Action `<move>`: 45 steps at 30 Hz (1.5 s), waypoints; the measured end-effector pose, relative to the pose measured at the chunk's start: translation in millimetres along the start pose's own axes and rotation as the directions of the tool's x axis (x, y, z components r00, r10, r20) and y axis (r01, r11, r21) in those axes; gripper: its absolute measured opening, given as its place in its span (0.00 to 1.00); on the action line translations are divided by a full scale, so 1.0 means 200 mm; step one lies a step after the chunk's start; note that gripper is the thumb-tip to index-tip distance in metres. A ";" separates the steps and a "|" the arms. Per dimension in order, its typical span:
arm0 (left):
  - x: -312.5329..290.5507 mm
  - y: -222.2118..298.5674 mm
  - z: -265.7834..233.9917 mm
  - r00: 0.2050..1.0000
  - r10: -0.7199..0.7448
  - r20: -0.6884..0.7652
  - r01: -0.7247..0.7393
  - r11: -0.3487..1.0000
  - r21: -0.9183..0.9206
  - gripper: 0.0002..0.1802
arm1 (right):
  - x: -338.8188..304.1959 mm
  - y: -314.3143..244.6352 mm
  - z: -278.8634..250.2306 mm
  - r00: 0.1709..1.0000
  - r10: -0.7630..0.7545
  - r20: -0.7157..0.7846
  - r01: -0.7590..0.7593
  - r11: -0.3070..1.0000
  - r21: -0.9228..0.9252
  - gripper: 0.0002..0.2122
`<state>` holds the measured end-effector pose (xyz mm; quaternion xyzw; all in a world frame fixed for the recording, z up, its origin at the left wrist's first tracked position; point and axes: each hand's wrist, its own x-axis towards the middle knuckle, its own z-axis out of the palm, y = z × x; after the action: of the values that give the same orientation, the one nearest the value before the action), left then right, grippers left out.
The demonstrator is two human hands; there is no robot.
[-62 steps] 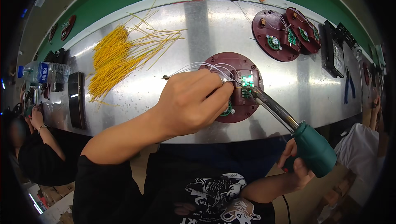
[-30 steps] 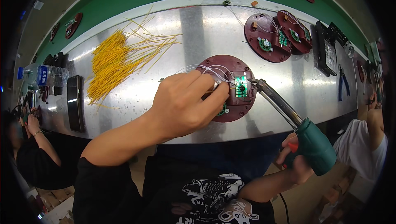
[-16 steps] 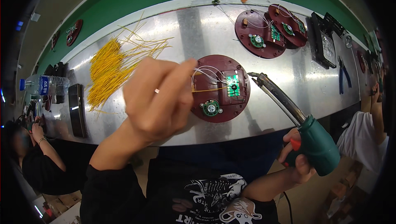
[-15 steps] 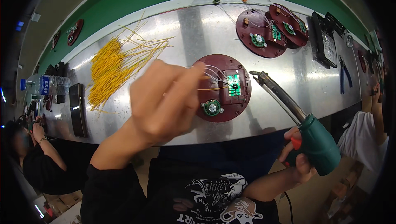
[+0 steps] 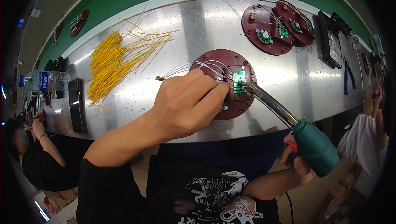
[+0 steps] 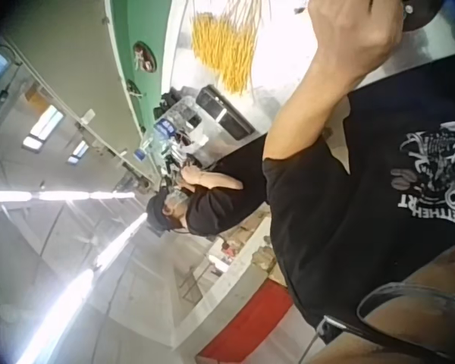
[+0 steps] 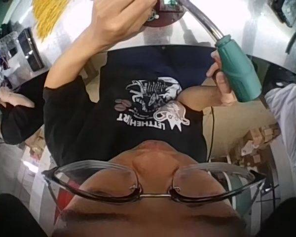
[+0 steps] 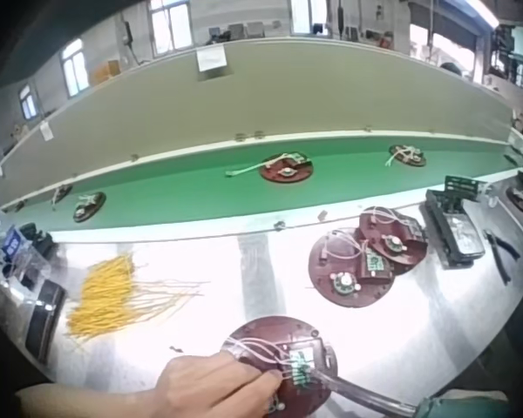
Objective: Soldering wires onto small circuit boards at an industrial assembly line.
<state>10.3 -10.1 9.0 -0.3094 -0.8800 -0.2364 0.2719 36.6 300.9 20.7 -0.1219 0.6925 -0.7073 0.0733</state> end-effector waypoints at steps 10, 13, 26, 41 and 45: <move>-0.03 -0.03 0.04 0.997 0.064 -0.041 -0.062 0.997 0.034 0.17 | 0.02 -0.03 0.01 0.997 0.061 0.049 -0.059 0.997 -0.058 0.23; -0.03 -0.03 0.03 1.000 0.029 0.010 -0.029 1.000 0.001 0.17 | 0.01 -0.05 0.00 0.996 0.081 0.043 -0.079 0.996 -0.052 0.24; -0.04 -0.04 0.06 0.996 0.077 -0.048 -0.075 0.996 0.056 0.17 | -0.01 -0.03 0.02 0.999 0.048 0.016 -0.048 0.999 0.002 0.22; -0.03 0.00 0.03 1.000 0.023 0.000 -0.023 0.997 0.074 0.17 | 0.29 0.09 -0.02 0.928 -0.188 -0.323 0.273 0.932 0.240 0.21; -0.02 0.01 0.03 0.999 0.033 -0.011 -0.032 0.997 0.074 0.18 | 0.37 0.16 0.00 0.914 -0.143 -0.379 0.293 0.879 0.375 0.21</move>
<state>11.6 -7.1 3.2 -0.3119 -0.8814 -0.2012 0.2921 -36.1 279.5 -5.9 -0.0574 0.5056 -0.8545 -0.1041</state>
